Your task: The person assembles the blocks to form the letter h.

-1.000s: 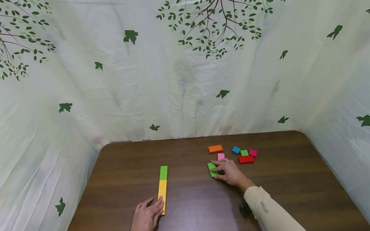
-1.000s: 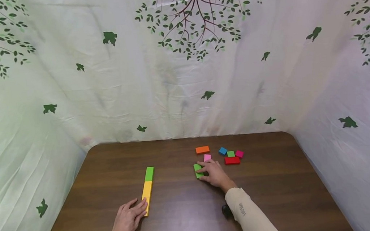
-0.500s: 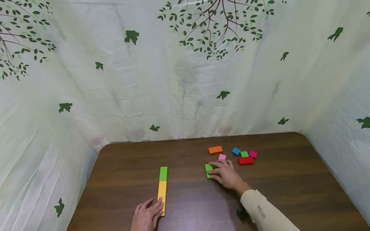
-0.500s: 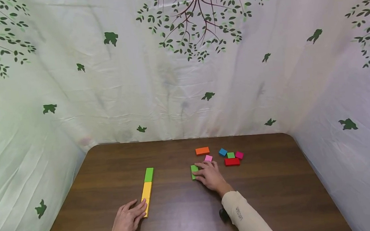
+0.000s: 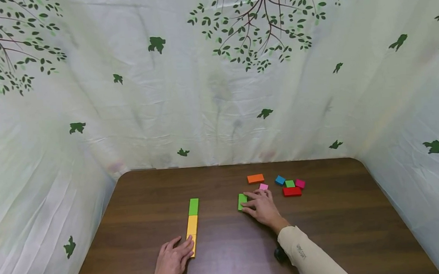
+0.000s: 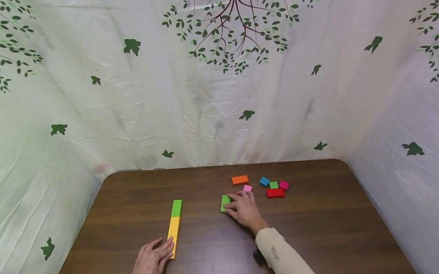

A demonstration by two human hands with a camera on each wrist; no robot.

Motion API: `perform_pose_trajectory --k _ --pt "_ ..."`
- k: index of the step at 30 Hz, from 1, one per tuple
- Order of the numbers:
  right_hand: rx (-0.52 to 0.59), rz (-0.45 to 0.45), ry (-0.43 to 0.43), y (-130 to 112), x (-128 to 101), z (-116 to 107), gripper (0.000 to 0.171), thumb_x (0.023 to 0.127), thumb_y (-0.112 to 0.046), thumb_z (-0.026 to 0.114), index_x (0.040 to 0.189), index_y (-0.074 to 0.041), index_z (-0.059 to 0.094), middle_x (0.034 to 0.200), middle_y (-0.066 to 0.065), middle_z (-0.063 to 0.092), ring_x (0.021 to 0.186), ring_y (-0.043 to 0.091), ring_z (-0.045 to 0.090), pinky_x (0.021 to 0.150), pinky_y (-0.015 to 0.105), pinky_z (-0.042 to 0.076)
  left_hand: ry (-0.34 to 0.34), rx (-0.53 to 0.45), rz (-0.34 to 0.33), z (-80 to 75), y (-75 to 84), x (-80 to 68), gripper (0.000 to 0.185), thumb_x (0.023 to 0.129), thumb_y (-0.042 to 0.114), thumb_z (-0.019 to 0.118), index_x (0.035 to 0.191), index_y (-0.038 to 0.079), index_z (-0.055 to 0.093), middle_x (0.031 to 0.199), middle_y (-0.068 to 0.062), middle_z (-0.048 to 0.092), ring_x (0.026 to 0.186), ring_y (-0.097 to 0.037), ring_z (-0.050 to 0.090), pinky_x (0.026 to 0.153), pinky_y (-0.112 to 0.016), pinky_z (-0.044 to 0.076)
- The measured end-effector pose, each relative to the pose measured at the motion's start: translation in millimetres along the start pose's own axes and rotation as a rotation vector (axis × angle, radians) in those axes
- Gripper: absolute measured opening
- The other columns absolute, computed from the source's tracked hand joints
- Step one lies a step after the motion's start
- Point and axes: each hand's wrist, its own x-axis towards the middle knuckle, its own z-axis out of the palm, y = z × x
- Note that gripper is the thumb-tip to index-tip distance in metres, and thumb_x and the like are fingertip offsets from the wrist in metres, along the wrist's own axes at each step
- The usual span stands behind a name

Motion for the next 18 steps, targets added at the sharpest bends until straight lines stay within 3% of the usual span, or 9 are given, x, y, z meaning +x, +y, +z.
perform_pose_trajectory --k 6,18 --pt "-0.03 0.005 -0.045 -8.5 8.1 6.5 0.026 0.089 -0.037 0.068 0.113 -0.027 0.074 0.136 0.001 0.057 0.117 0.028 0.047 0.1 0.054 0.027 0.0 0.001 -0.002 -0.9 -1.7 -2.4 0.031 0.068 0.016 0.083 0.099 0.013 0.078 0.11 0.001 0.072 0.1 -0.033 0.064 0.08 -0.047 0.046" --pt "0.011 0.045 0.017 -19.8 22.6 18.8 0.029 0.087 -0.038 0.069 0.111 -0.024 0.074 0.134 0.001 0.059 0.115 0.027 0.052 0.096 0.047 0.034 -0.012 0.01 -0.011 1.4 -3.0 -0.6 0.032 0.067 0.016 0.084 0.099 0.014 0.078 0.109 0.002 0.072 0.1 -0.032 0.064 0.081 -0.047 0.046"
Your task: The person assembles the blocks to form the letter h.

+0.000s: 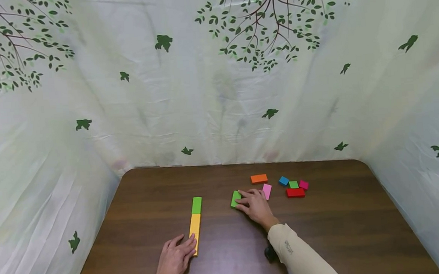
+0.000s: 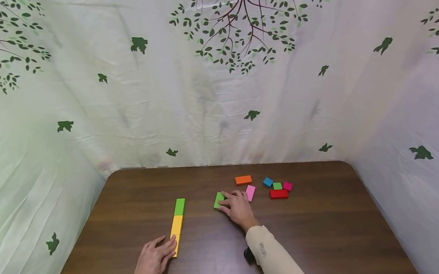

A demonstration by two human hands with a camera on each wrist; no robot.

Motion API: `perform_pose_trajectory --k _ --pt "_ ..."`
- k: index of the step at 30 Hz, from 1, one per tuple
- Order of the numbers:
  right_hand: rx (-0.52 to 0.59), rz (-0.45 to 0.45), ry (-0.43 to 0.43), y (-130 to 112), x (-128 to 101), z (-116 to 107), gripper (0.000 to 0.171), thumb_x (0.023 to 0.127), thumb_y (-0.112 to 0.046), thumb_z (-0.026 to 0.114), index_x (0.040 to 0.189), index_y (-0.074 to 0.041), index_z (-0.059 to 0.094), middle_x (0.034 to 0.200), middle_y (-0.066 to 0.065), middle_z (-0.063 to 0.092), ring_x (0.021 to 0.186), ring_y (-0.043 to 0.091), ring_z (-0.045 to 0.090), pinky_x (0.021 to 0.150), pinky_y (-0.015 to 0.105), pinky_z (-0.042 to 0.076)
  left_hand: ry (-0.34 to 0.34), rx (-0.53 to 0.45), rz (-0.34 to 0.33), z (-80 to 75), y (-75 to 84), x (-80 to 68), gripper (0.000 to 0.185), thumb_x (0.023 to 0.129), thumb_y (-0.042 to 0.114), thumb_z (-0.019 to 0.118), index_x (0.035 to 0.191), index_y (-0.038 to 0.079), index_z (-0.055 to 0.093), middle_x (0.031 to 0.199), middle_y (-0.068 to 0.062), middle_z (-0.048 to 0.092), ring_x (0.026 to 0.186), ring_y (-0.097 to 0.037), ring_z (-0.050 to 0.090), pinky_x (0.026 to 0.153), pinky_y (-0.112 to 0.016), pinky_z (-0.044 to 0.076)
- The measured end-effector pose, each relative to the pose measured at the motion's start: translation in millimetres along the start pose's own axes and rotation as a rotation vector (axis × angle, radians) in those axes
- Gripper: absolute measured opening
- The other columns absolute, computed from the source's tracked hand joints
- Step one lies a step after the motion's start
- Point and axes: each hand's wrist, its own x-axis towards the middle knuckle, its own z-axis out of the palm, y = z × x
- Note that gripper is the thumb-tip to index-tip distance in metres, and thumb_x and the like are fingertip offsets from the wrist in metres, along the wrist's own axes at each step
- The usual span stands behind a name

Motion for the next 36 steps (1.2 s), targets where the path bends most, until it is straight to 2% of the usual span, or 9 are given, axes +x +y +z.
perform_pose_trajectory --k 11,22,29,36 --pt "0.037 0.007 0.004 -14.3 13.5 9.6 0.028 0.089 -0.034 0.068 0.112 -0.02 0.074 0.134 -0.002 0.059 0.117 0.029 0.052 0.097 0.048 0.034 -0.019 0.013 -0.009 -3.1 0.7 0.9 0.032 0.068 0.017 0.083 0.099 0.015 0.078 0.11 0.002 0.072 0.1 -0.032 0.064 0.081 -0.046 0.046" --pt "0.067 0.042 -0.025 -25.3 28.5 14.5 0.029 0.089 -0.034 0.068 0.114 -0.02 0.073 0.138 0.003 0.055 0.118 0.032 0.05 0.093 0.048 0.037 0.03 0.0 0.021 -2.9 0.1 -0.9 0.032 0.066 0.016 0.085 0.097 0.014 0.079 0.109 0.002 0.072 0.099 -0.032 0.065 0.08 -0.046 0.047" --pt "0.094 0.068 -0.049 -32.0 39.2 21.9 0.029 0.09 -0.033 0.067 0.116 -0.021 0.072 0.141 0.005 0.052 0.122 0.033 0.048 0.097 0.048 0.037 0.055 -0.003 0.024 -0.3 -2.0 -1.9 0.033 0.064 0.016 0.085 0.097 0.014 0.079 0.108 0.003 0.072 0.098 -0.032 0.065 0.08 -0.045 0.047" --pt "0.069 0.073 -0.043 -45.0 48.6 27.0 0.027 0.091 -0.031 0.067 0.114 -0.021 0.073 0.139 0.007 0.053 0.121 0.034 0.047 0.097 0.049 0.037 0.041 0.002 0.012 0.9 -2.6 -4.1 0.034 0.065 0.018 0.085 0.098 0.015 0.079 0.109 0.004 0.072 0.099 -0.031 0.065 0.08 -0.044 0.047"
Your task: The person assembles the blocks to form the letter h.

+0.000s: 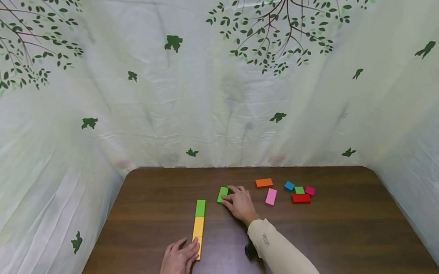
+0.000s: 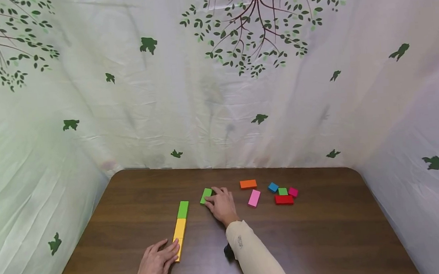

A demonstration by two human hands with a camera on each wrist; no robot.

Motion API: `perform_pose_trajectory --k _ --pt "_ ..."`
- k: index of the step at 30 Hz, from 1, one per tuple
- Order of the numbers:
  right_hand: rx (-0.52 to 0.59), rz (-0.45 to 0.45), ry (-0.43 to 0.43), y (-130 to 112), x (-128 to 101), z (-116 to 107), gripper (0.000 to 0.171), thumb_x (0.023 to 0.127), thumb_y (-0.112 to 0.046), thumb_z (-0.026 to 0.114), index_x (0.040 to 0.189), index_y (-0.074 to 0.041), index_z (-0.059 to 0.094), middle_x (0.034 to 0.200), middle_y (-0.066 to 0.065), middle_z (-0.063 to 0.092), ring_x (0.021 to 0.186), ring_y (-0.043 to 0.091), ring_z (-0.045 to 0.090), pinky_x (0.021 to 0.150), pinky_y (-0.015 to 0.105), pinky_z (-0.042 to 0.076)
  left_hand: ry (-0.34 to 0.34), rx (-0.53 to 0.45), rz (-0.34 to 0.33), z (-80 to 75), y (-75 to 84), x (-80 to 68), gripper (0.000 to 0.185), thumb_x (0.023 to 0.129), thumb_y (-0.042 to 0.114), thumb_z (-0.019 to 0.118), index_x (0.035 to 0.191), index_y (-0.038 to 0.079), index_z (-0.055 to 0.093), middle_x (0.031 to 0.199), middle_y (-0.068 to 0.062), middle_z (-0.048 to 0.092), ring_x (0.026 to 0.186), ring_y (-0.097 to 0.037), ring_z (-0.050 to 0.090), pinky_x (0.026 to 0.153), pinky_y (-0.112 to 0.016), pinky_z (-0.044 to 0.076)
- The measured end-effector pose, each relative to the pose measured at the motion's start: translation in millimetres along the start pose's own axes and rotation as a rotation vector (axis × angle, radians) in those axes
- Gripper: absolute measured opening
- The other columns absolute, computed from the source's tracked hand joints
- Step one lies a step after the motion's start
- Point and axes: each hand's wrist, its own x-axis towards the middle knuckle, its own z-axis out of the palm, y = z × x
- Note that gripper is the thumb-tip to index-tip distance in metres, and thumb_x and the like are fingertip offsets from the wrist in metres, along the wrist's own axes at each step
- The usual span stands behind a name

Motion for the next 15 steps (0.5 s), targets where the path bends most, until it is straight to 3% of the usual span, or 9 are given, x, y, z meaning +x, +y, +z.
perform_pose_trajectory --k 8,15 --pt "-0.046 -0.013 -0.015 -10.4 9.8 6.5 0.027 0.092 -0.033 0.065 0.116 -0.024 0.072 0.14 0.004 0.053 0.118 0.031 0.048 0.094 0.045 0.038 0.025 0.006 0.028 0.5 -1.2 -0.7 0.033 0.066 0.02 0.084 0.098 0.015 0.079 0.109 0.004 0.072 0.098 -0.03 0.065 0.079 -0.042 0.046" --pt "-0.021 0.008 -0.113 -22.7 18.8 8.4 0.035 0.096 -0.039 0.057 0.126 -0.024 0.065 0.148 0.005 0.044 0.124 0.032 0.044 0.097 0.047 0.036 0.032 0.015 0.036 -1.2 -2.2 -1.3 0.033 0.066 0.019 0.084 0.098 0.016 0.079 0.109 0.004 0.072 0.098 -0.03 0.065 0.079 -0.042 0.046"
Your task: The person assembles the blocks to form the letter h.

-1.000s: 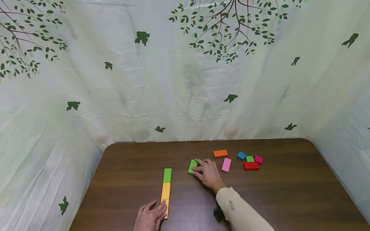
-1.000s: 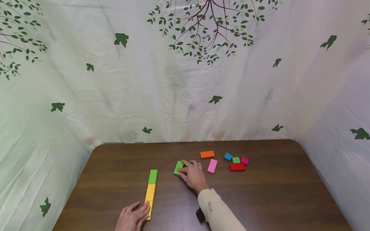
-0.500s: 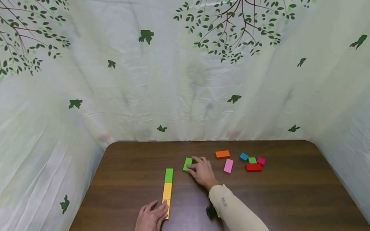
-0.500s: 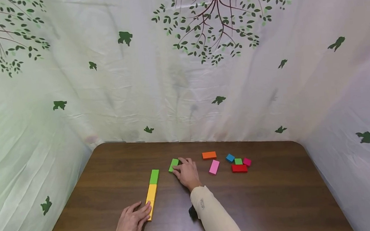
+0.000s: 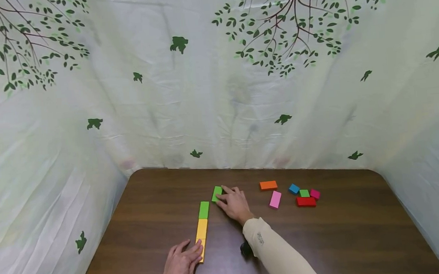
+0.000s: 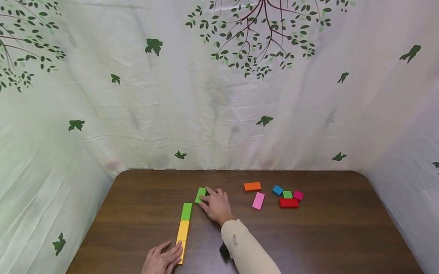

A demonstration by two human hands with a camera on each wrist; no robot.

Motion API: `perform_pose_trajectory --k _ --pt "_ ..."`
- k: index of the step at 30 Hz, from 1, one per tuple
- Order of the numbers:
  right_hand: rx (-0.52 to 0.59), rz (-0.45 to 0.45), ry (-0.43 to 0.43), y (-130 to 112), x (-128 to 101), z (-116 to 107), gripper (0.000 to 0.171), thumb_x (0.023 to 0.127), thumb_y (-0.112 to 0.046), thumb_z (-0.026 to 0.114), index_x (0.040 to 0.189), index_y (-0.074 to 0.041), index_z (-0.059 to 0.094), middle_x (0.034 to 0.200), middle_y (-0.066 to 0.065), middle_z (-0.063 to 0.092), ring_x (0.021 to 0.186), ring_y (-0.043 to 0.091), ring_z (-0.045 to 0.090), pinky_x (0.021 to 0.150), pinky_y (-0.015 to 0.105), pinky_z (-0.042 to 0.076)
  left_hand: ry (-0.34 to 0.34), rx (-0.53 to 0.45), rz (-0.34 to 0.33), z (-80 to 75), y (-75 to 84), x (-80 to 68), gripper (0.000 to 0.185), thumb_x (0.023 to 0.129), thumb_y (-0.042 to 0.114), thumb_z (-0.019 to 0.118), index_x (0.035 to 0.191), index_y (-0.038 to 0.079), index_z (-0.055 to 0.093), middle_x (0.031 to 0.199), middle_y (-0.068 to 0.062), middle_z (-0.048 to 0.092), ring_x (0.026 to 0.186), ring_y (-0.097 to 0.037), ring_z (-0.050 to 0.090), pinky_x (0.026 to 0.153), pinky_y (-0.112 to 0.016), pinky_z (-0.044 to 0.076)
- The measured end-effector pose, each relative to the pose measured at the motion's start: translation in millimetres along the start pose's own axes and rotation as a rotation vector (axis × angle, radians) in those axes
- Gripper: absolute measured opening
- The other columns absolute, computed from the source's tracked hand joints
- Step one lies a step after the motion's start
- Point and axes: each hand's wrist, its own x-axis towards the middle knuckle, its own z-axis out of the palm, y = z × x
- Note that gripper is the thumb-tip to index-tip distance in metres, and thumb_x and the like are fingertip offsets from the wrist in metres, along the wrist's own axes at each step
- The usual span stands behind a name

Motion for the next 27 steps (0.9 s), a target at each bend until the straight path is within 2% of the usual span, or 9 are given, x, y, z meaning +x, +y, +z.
perform_pose_trajectory --k 5,10,18,27 --pt "0.034 0.01 -0.046 -8.1 4.1 -1.1 0.04 0.096 -0.044 0.056 0.129 -0.023 0.063 0.151 0.005 0.041 0.127 0.034 0.042 0.1 0.05 0.034 -0.006 0.0 -0.008 -1.8 1.1 0.0 0.034 0.066 0.019 0.085 0.099 0.016 0.078 0.11 0.004 0.072 0.099 -0.029 0.065 0.079 -0.042 0.046" --pt "0.019 0.017 -0.08 -12.5 7.5 1.6 0.046 0.094 -0.049 0.056 0.132 -0.025 0.061 0.152 0.004 0.038 0.127 0.033 0.042 0.101 0.05 0.033 -0.02 0.004 -0.016 -3.3 2.6 -0.2 0.034 0.067 0.02 0.084 0.1 0.018 0.078 0.111 0.006 0.071 0.101 -0.028 0.064 0.08 -0.042 0.046" --pt "0.017 0.011 -0.102 -18.4 13.1 4.7 0.054 0.089 -0.055 0.06 0.133 -0.024 0.06 0.152 0.005 0.038 0.129 0.034 0.041 0.103 0.052 0.032 -0.091 0.022 -0.048 -3.9 4.3 -1.3 0.033 0.072 0.024 0.082 0.104 0.018 0.077 0.115 0.007 0.07 0.105 -0.028 0.063 0.082 -0.043 0.045" --pt "0.018 0.005 -0.113 -24.9 19.0 8.4 0.059 0.085 -0.057 0.064 0.133 -0.024 0.06 0.152 0.004 0.039 0.134 0.031 0.038 0.104 0.05 0.031 -0.119 0.012 -0.071 -4.9 3.0 -1.2 0.031 0.074 0.024 0.08 0.105 0.017 0.077 0.116 0.006 0.069 0.106 -0.028 0.062 0.083 -0.043 0.044"
